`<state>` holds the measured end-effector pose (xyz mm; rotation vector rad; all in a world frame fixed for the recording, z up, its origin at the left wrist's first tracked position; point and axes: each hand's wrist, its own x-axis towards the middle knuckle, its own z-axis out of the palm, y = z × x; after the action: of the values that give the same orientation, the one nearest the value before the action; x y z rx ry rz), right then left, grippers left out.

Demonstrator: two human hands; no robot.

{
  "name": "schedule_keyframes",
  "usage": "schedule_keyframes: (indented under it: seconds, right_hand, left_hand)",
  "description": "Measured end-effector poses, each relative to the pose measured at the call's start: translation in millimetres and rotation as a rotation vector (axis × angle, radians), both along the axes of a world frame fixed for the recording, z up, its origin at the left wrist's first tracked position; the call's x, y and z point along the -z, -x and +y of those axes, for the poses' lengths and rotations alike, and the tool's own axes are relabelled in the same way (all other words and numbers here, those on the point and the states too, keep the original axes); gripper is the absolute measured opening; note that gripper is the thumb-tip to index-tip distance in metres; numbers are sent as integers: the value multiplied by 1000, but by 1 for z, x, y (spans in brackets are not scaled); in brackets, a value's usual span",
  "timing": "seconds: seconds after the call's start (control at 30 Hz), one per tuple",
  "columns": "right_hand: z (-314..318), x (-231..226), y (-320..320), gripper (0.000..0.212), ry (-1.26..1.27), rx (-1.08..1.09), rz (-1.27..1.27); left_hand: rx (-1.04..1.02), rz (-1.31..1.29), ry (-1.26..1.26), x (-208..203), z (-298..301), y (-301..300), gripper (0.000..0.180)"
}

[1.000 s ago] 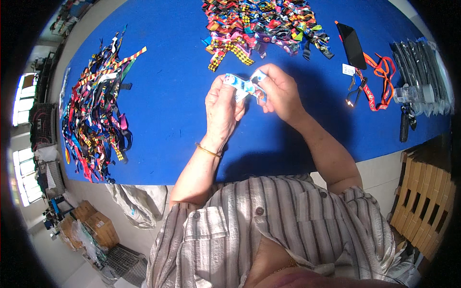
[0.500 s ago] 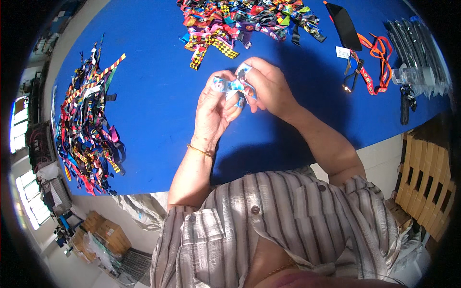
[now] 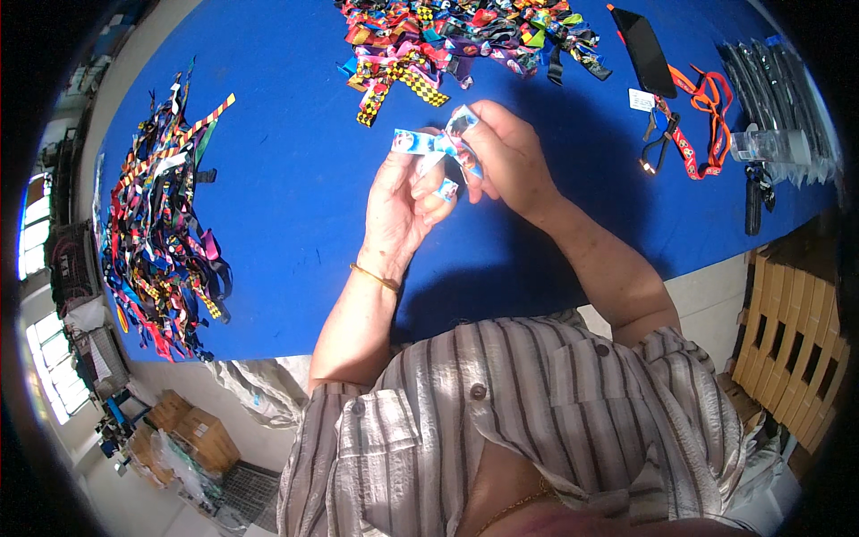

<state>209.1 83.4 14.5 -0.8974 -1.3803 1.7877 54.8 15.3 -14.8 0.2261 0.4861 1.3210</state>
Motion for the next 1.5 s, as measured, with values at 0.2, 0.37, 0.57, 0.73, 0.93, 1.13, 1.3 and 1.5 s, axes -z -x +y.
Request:
schedule_keyframes:
  seconds: [0.2,0.37,0.57,0.73,0.93,1.13,1.3,1.5]
  right_hand:
    - [2,1,1,26,-14,-11,-72]
    - [0,6,3,23,-41,31,-25]
    - [-2,9,2,21,-113,17,-46]
    - [4,14,4,21,-60,17,-71]
    - [4,18,3,16,-141,48,-97]
    - [-1,11,4,15,-121,69,-63]
    - [0,6,-2,15,-205,73,-99]
    - [4,3,-1,15,-191,61,-144]
  left_hand:
    - [-38,25,19,-5,-1,-6,43]
    - [-8,36,1,0,-3,-4,44]
    - [29,-36,-52,3,-4,-2,38]
    - [32,11,-28,0,-6,1,42]
    - [38,-27,-35,6,-3,0,42]
    - [14,-60,-34,3,-4,-5,44]
    - [31,-27,-44,1,-3,-5,46]
    - [2,-22,3,0,-6,0,33]
